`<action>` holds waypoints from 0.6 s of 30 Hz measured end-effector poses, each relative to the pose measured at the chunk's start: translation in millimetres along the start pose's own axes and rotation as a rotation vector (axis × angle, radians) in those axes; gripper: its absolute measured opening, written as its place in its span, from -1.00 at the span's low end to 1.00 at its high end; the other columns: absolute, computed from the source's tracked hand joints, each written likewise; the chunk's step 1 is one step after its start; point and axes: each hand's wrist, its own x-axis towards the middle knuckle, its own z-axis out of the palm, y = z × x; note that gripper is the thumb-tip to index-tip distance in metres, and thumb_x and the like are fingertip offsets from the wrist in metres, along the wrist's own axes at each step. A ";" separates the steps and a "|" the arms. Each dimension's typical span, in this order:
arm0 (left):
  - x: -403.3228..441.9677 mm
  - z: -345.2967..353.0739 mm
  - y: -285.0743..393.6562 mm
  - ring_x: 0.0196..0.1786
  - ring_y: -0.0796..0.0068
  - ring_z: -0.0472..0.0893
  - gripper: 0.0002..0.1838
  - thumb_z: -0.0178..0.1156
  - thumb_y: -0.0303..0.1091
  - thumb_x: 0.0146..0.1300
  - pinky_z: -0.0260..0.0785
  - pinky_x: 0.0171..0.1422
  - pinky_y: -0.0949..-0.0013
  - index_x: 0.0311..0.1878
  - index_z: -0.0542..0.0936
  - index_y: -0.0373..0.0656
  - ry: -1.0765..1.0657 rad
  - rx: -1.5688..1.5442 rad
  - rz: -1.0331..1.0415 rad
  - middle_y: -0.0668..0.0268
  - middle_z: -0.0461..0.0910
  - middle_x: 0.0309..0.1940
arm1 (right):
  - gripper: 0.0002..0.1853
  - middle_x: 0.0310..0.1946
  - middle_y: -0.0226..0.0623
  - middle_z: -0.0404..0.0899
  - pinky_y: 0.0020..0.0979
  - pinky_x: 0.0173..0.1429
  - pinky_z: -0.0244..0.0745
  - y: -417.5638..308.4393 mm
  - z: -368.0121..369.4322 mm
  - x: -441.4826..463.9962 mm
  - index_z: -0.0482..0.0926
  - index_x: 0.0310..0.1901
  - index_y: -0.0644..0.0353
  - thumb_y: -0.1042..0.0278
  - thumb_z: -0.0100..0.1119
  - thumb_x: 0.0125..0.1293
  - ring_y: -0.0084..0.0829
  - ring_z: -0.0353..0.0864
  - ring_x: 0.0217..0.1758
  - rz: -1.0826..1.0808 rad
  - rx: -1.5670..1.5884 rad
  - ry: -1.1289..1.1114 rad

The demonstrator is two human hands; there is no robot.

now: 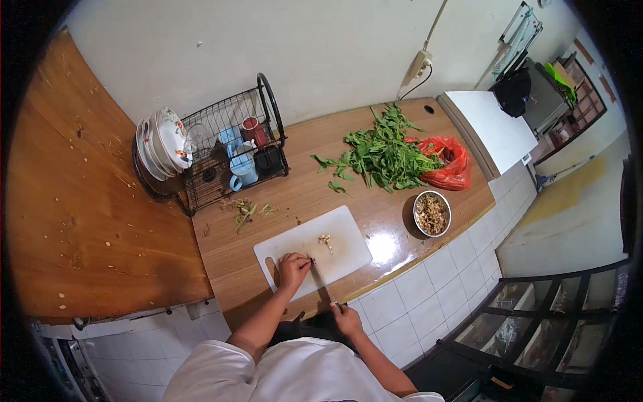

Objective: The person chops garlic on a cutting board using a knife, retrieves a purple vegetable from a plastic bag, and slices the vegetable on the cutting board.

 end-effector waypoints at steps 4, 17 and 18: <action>-3.0 4.0 -2.9 -0.09 0.26 0.61 -0.90 0.48 -0.35 0.01 0.31 0.07 0.13 -0.36 0.80 -0.04 0.004 0.015 -0.022 0.40 0.70 -0.30 | -0.28 -0.26 0.19 0.69 0.02 0.05 0.54 -6.7 -0.1 8.4 0.70 -0.04 0.19 -0.41 -0.10 0.44 0.15 0.70 -0.10 -0.004 -0.103 0.047; -3.0 -18.9 17.0 -0.16 0.31 0.60 -0.87 0.51 -0.32 0.00 0.45 -0.01 0.21 -0.34 0.81 -0.04 0.080 0.023 -0.014 0.43 0.68 -0.33 | -0.32 -0.20 0.16 0.71 0.02 0.13 0.53 -0.8 8.5 15.5 0.72 -0.03 0.13 -0.39 -0.09 0.44 0.16 0.68 0.01 -0.040 -0.091 0.082; -4.1 -18.4 14.1 -0.16 0.31 0.60 -0.87 0.51 -0.32 0.00 0.45 -0.01 0.21 -0.34 0.81 -0.04 0.071 0.021 -0.018 0.43 0.68 -0.33 | -0.31 -0.18 0.18 0.70 0.02 0.13 0.53 -0.8 5.4 6.8 0.71 -0.01 0.14 -0.39 -0.09 0.44 0.18 0.67 0.02 0.011 -0.078 0.030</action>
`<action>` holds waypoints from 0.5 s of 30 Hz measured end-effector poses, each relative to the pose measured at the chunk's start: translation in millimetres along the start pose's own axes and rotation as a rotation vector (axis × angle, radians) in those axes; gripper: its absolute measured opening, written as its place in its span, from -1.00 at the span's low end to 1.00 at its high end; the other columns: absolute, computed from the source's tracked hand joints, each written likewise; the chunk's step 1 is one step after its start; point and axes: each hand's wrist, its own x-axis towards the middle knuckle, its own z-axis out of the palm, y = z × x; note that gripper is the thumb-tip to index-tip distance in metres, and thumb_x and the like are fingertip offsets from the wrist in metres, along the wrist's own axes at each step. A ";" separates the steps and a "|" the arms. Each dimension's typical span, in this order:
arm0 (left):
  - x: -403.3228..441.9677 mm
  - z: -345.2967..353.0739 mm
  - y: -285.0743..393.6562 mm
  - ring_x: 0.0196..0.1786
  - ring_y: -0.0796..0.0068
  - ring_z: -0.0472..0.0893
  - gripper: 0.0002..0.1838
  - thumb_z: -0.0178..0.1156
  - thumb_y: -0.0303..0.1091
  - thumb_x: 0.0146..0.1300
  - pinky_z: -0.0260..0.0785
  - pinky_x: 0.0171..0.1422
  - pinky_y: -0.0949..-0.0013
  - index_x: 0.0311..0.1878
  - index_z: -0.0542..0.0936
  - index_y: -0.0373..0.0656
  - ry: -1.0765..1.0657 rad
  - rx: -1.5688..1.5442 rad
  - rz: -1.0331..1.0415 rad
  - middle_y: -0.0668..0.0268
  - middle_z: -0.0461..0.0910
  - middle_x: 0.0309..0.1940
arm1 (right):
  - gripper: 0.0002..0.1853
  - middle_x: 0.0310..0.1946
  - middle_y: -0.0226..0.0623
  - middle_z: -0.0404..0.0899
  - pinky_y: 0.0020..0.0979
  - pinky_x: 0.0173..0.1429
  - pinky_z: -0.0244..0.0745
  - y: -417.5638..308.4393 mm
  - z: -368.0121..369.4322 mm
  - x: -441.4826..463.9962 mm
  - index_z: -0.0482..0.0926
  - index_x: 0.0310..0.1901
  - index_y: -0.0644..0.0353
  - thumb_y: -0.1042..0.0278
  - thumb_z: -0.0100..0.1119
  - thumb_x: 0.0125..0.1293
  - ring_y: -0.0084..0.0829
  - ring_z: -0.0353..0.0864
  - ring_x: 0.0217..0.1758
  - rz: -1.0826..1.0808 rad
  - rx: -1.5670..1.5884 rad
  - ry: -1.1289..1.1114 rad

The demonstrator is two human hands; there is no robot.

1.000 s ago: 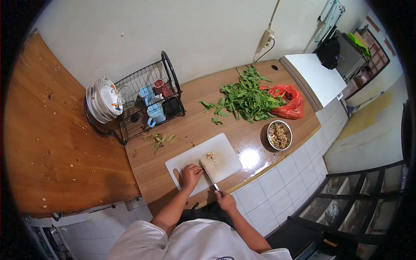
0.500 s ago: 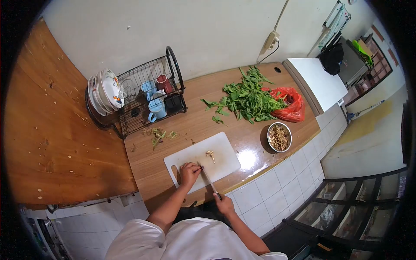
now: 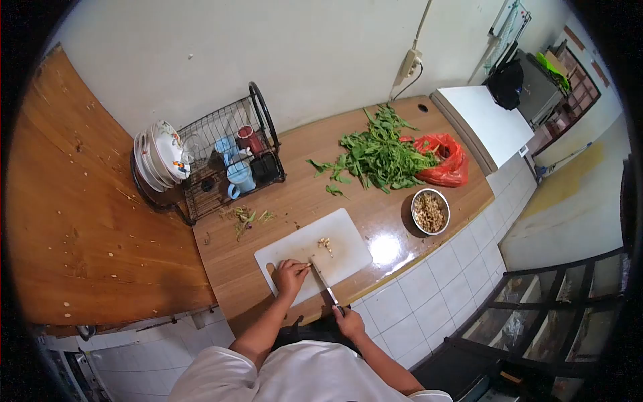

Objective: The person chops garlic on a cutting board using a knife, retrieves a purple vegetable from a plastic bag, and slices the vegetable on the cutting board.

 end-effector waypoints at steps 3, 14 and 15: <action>-1.5 2.7 -3.9 -0.19 0.34 0.60 -0.86 0.53 -0.30 0.01 0.48 -0.09 0.24 -0.35 0.81 -0.05 -0.004 0.041 0.006 0.43 0.67 -0.35 | -0.30 -0.14 0.21 0.68 0.02 0.14 0.52 -7.4 -9.7 -15.7 0.71 0.01 0.15 -0.40 -0.09 0.44 0.19 0.66 0.03 0.037 0.035 -0.037; 0.3 2.0 -3.6 -0.17 0.30 0.61 -0.88 0.52 -0.33 -0.02 0.47 -0.06 0.22 -0.38 0.80 -0.06 -0.010 0.060 0.000 0.40 0.67 -0.34 | -0.26 -0.10 0.24 0.67 0.04 0.18 0.51 -8.8 0.3 11.7 0.66 0.13 0.15 -0.42 -0.13 0.44 0.22 0.64 0.07 -0.040 -0.002 -0.054; 0.4 3.0 -3.8 -0.16 0.29 0.61 -0.88 0.51 -0.33 -0.02 0.47 -0.05 0.21 -0.38 0.80 -0.06 -0.021 0.072 -0.006 0.39 0.67 -0.34 | -0.27 -0.09 0.25 0.67 0.04 0.19 0.51 -12.5 1.7 21.9 0.66 0.12 0.17 -0.40 -0.13 0.45 0.22 0.64 0.08 -0.065 -0.014 -0.064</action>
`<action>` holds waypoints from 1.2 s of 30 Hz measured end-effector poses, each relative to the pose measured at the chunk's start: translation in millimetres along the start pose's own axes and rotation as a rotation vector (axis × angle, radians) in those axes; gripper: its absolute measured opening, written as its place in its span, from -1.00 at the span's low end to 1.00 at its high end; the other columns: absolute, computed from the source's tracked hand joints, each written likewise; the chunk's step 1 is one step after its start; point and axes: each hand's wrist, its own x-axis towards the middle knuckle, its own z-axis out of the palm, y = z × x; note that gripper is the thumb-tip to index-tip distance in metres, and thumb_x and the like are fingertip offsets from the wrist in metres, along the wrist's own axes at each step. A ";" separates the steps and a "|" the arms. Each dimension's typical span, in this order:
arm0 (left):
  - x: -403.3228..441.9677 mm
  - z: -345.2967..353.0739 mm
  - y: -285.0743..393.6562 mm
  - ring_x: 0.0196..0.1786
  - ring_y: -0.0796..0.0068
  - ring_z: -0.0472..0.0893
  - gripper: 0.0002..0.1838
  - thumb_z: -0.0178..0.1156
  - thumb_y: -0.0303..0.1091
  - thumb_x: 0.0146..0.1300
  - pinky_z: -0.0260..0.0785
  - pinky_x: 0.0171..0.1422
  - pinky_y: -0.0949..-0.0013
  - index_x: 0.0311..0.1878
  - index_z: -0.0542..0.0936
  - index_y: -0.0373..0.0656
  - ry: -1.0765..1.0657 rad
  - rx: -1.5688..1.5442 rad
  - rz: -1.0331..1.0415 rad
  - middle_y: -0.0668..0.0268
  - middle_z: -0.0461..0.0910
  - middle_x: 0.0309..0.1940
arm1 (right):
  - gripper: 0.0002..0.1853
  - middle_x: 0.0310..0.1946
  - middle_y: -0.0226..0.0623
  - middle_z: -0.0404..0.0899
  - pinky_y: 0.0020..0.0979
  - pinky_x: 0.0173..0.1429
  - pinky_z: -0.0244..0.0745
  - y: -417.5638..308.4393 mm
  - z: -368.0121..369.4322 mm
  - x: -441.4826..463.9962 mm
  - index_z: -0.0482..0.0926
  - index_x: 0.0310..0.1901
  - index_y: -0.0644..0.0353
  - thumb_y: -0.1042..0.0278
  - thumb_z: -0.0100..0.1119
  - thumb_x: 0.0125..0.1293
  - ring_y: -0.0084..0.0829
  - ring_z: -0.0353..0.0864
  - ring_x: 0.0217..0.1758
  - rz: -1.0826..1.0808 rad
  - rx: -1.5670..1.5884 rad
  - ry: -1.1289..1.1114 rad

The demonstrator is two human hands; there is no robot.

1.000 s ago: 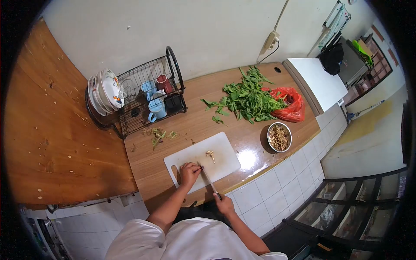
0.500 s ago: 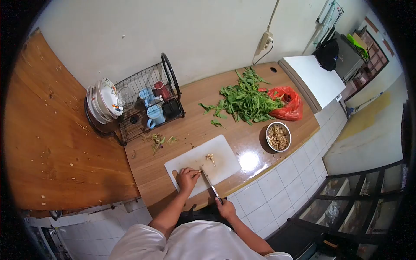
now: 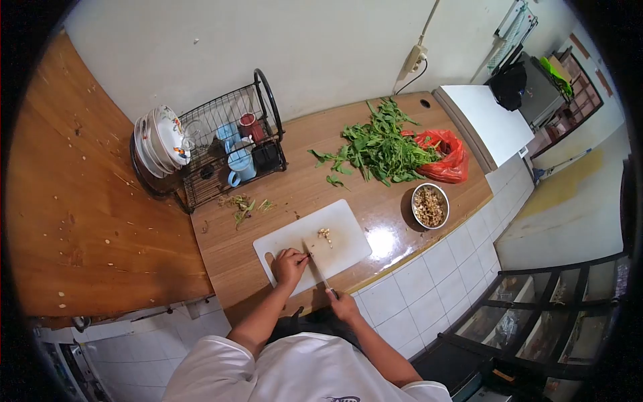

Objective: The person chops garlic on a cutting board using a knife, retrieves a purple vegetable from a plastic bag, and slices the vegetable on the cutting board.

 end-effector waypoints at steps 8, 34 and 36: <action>2.9 -2.7 -3.5 -0.18 0.26 0.62 -0.88 0.52 -0.31 -0.02 0.47 -0.03 0.20 -0.38 0.80 -0.04 -0.048 -0.029 -0.044 0.39 0.67 -0.37 | -0.29 -0.22 0.18 0.69 0.05 0.08 0.54 7.7 7.6 -12.2 0.70 -0.07 0.15 -0.42 -0.13 0.43 0.20 0.67 -0.03 0.018 -0.070 0.090; -0.7 0.2 -4.8 -0.16 0.27 0.63 -0.88 0.50 -0.37 -0.07 0.50 -0.05 0.18 -0.40 0.79 -0.03 -0.016 -0.010 -0.026 0.42 0.68 -0.36 | -0.24 -0.15 0.14 0.71 0.00 0.16 0.52 -2.6 1.2 -16.0 0.69 0.00 0.21 -0.44 -0.13 0.43 0.16 0.67 0.04 0.025 -0.013 0.061; 0.3 -3.9 -1.1 -0.14 0.26 0.64 -0.88 0.50 -0.34 -0.05 0.50 -0.03 0.19 -0.39 0.79 -0.06 -0.038 0.001 -0.028 0.38 0.68 -0.33 | -0.23 -0.13 0.14 0.71 -0.01 0.19 0.51 -11.5 -1.4 -8.1 0.69 0.01 0.22 -0.45 -0.13 0.43 0.16 0.66 0.06 0.023 -0.027 0.043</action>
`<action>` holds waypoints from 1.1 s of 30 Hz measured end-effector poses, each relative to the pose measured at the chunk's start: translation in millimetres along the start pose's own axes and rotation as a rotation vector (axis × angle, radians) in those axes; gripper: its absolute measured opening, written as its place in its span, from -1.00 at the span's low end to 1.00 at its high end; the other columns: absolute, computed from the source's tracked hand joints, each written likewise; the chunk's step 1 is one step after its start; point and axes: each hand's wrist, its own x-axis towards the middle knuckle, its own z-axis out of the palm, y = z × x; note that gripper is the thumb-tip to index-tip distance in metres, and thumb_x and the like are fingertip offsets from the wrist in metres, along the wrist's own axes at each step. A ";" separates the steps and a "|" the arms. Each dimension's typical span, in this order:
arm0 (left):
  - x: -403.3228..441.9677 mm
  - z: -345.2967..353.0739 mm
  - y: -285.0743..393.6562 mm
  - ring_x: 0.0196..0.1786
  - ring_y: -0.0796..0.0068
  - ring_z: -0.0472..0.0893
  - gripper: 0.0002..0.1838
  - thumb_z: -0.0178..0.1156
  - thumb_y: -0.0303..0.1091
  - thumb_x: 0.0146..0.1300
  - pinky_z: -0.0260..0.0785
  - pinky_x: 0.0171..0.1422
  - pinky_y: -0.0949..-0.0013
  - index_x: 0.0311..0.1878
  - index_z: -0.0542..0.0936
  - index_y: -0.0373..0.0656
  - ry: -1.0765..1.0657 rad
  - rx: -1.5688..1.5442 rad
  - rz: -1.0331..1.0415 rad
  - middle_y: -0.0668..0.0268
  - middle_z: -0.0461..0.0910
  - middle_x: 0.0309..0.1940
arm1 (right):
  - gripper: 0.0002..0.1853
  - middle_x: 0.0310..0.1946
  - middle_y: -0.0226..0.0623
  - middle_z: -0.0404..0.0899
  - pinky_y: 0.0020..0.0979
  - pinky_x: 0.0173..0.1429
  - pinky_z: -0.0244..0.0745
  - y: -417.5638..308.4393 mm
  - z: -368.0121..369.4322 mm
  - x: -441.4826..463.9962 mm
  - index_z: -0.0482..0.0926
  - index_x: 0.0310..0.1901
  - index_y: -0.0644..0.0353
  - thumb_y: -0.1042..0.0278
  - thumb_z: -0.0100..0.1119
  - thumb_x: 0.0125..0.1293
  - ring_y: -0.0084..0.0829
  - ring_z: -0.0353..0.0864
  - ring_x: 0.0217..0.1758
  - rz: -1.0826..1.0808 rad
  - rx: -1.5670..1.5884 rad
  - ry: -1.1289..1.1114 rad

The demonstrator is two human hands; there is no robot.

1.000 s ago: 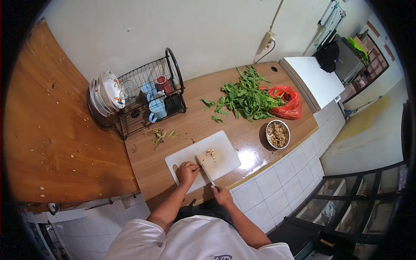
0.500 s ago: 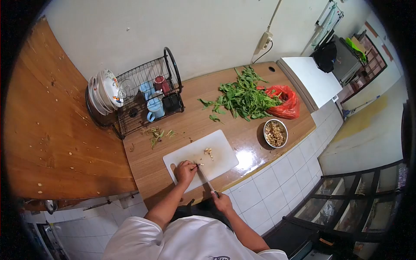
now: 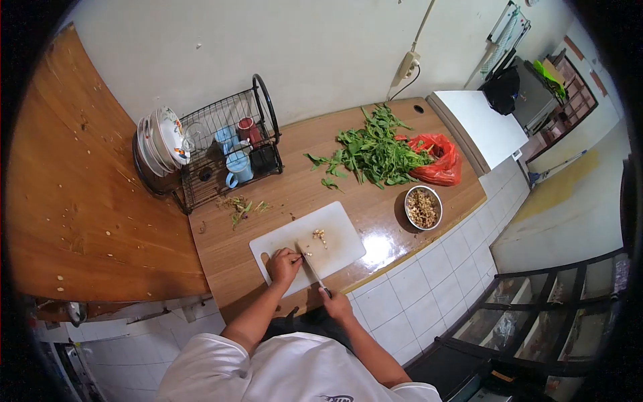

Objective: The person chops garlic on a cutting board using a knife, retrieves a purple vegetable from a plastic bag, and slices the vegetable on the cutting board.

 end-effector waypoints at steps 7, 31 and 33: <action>-0.2 7.6 -7.4 -0.14 0.23 0.64 -0.84 0.52 -0.35 -0.06 0.49 -0.05 0.18 -0.34 0.79 -0.03 0.036 -0.008 0.025 0.39 0.68 -0.33 | -0.23 -0.14 0.20 0.70 -0.03 0.17 0.53 10.6 6.3 -0.5 0.69 0.04 0.22 -0.44 -0.12 0.43 0.16 0.66 0.06 -0.026 0.037 0.007; -4.0 6.0 -18.0 -0.11 0.23 0.65 -0.84 0.52 -0.45 -0.08 0.51 0.01 0.20 -0.36 0.77 -0.12 0.027 -0.142 0.075 0.30 0.69 -0.29 | -0.30 -0.16 0.22 0.68 0.01 0.15 0.52 11.9 3.5 14.2 0.71 0.01 0.18 -0.39 -0.06 0.43 0.19 0.66 0.03 -0.114 0.041 0.025; -7.2 2.7 -15.6 -0.11 0.23 0.65 -0.83 0.53 -0.45 -0.08 0.51 0.01 0.21 -0.36 0.77 -0.13 0.056 -0.164 0.037 0.30 0.69 -0.29 | -0.29 -0.16 0.22 0.68 0.00 0.15 0.52 14.3 -1.3 -2.1 0.70 0.01 0.19 -0.40 -0.06 0.43 0.19 0.66 0.04 -0.124 0.061 0.019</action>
